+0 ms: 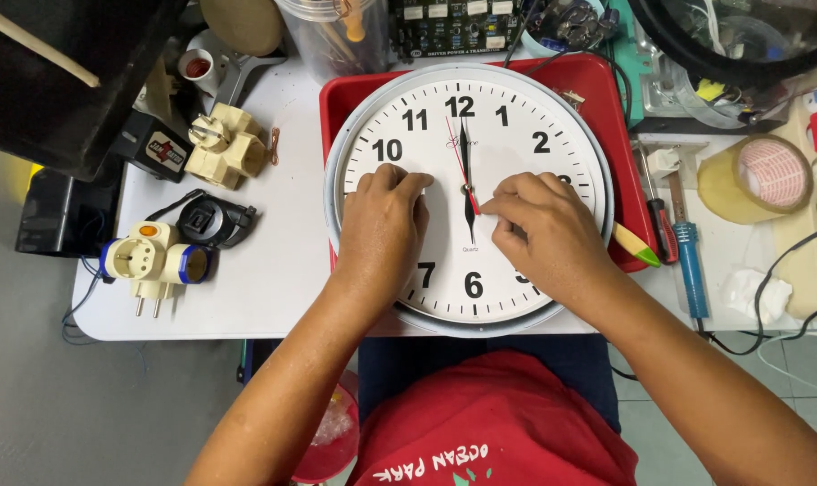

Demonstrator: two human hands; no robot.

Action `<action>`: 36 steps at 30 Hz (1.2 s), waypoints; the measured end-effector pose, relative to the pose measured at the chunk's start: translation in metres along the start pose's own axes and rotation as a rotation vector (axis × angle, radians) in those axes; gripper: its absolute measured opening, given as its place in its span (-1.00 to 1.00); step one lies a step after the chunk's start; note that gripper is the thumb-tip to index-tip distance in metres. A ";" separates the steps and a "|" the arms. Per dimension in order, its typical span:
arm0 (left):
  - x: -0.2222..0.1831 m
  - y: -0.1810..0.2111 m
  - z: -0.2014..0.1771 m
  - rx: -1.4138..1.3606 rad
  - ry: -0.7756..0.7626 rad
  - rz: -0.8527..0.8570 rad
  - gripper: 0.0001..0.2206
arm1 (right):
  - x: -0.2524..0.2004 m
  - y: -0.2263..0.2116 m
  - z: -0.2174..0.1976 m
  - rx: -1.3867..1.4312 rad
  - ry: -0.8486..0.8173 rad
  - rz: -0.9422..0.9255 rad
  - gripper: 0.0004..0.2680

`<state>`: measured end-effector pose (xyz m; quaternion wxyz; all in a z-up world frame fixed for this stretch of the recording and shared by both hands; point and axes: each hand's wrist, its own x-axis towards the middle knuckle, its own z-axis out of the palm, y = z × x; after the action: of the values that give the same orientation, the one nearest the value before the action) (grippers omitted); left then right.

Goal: Disassembling a wall clock to adjust or repair the hands and then reassembling it.

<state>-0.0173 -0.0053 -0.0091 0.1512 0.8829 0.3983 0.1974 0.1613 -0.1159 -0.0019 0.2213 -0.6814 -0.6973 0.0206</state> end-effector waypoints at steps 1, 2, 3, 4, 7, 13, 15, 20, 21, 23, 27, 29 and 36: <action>0.000 0.000 0.000 0.002 0.001 0.003 -0.76 | 0.000 0.000 0.000 0.003 -0.001 0.000 -0.87; 0.000 -0.001 0.001 0.002 0.001 0.003 -0.76 | 0.000 0.001 0.000 0.003 -0.001 0.000 -0.87; 0.000 -0.001 0.001 0.003 0.001 -0.001 -0.76 | 0.000 0.002 0.000 0.003 -0.006 -0.005 -0.86; 0.000 -0.001 0.002 0.004 0.001 -0.004 -0.76 | 0.000 0.003 0.001 0.003 -0.010 -0.011 -0.86; 0.001 -0.001 0.002 0.006 0.003 0.000 -0.77 | 0.001 0.001 0.000 0.005 -0.009 -0.018 -0.85; 0.000 0.001 -0.001 0.007 -0.001 -0.009 -0.76 | 0.001 0.002 0.001 0.007 -0.015 -0.020 -0.85; 0.001 0.001 0.000 0.005 -0.001 -0.009 -0.76 | 0.001 0.003 0.001 0.014 -0.013 -0.022 -0.85; 0.001 0.001 -0.001 0.001 -0.007 -0.012 -0.76 | 0.001 0.002 0.001 0.022 -0.007 -0.021 -0.84; 0.001 0.001 -0.001 -0.004 -0.009 -0.013 -0.76 | 0.001 0.003 0.001 0.027 -0.006 -0.022 -0.84; 0.001 0.001 -0.001 -0.008 -0.011 -0.014 -0.76 | 0.000 0.004 0.001 0.033 -0.005 -0.024 -0.85; 0.001 0.003 -0.004 -0.005 -0.012 -0.019 -0.76 | 0.000 0.005 0.002 0.048 0.005 -0.025 -0.84; 0.001 0.004 -0.005 -0.002 -0.011 -0.022 -0.76 | -0.001 0.005 0.000 0.064 0.018 -0.026 -0.84; 0.000 0.002 -0.004 -0.039 -0.016 -0.024 -0.79 | -0.024 0.017 -0.024 0.157 0.157 -0.009 -0.83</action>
<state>-0.0179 -0.0061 -0.0053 0.1739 0.8765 0.4036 0.1965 0.1843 -0.1441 0.0071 0.3279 -0.6585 -0.6771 0.0208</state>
